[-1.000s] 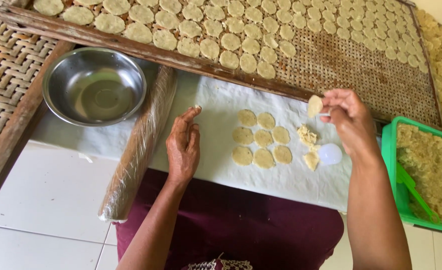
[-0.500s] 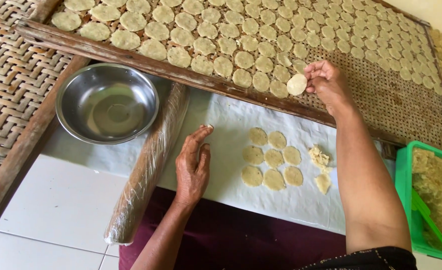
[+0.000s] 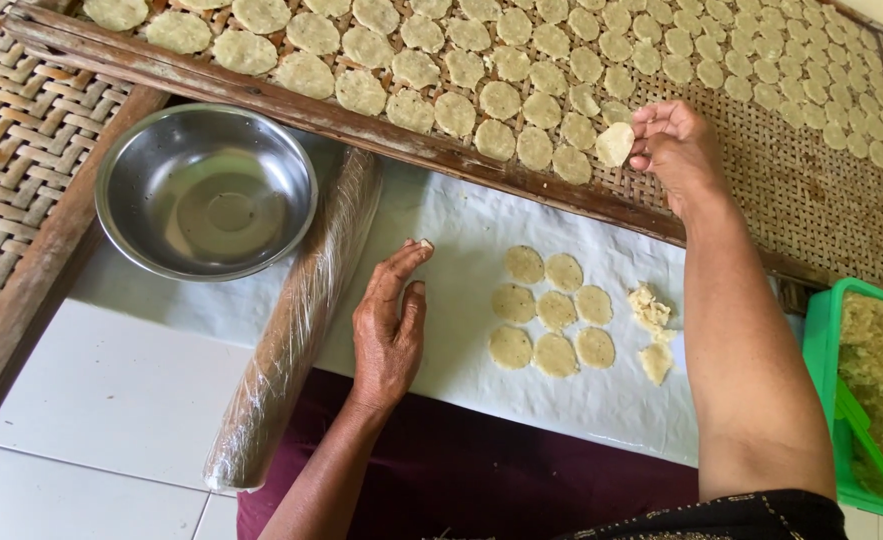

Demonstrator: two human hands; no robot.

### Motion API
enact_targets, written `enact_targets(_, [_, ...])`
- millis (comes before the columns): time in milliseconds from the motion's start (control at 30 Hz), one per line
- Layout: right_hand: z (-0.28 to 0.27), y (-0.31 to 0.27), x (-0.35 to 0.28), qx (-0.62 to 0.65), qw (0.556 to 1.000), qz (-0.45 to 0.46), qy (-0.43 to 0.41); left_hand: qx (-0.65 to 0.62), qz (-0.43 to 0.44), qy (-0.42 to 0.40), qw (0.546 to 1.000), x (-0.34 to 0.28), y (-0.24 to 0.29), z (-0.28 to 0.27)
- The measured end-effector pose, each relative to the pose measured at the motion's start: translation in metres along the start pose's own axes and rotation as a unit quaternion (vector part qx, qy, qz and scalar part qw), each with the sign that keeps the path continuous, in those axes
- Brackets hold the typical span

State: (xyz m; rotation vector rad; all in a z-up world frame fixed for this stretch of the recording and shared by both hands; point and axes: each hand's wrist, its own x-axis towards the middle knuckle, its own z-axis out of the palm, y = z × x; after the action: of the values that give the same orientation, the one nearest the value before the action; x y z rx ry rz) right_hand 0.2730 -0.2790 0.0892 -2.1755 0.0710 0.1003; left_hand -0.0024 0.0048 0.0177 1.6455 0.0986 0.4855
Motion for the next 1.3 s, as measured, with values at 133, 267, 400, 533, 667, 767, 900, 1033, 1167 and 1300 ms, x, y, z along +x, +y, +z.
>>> enact_targets(133, [-0.001,0.001,0.0,-0.028,1.0,0.001,0.004,0.002,0.002,-0.003,1.0,0.0,0.0,0.0])
enact_targets(267, [-0.004,0.008,0.001,-0.063,0.998,0.014,0.004,0.005,0.004,0.001,1.0,0.0,-0.001,0.0])
enact_targets(400, [-0.004,0.003,-0.003,-0.094,0.995,0.025,0.008,0.003,0.006,-0.004,1.0,0.0,0.001,-0.001])
enact_targets(533, [-0.002,0.002,-0.005,-0.151,0.988,0.01,0.008,0.007,-0.001,-0.003,1.0,0.001,0.003,0.0])
enact_targets(667, [0.003,-0.004,-0.014,-0.319,0.946,-0.062,0.015,0.006,-0.003,-0.003,1.0,0.0,0.002,0.0])
enact_targets(767, [0.006,-0.008,-0.018,-0.403,0.91,-0.092,0.016,0.013,0.002,-0.001,1.0,0.001,0.001,-0.001])
enact_targets(900, [0.009,-0.001,-0.023,-0.502,0.853,-0.14,0.016,0.014,0.009,-0.003,1.0,-0.001,0.001,-0.002])
enact_targets(1033, [0.01,-0.004,-0.024,-0.58,0.804,-0.131,0.004,0.002,0.011,-0.006,1.0,-0.001,0.001,-0.001])
enact_targets(1167, [0.0,0.0,-0.044,-0.604,0.777,-0.179,0.025,0.009,0.014,-0.005,1.0,-0.002,0.0,-0.002])
enact_targets(1300, [-0.013,-0.014,-0.11,-0.372,0.905,-0.202,-0.03,0.006,0.02,-0.004,1.0,0.0,-0.001,-0.001])
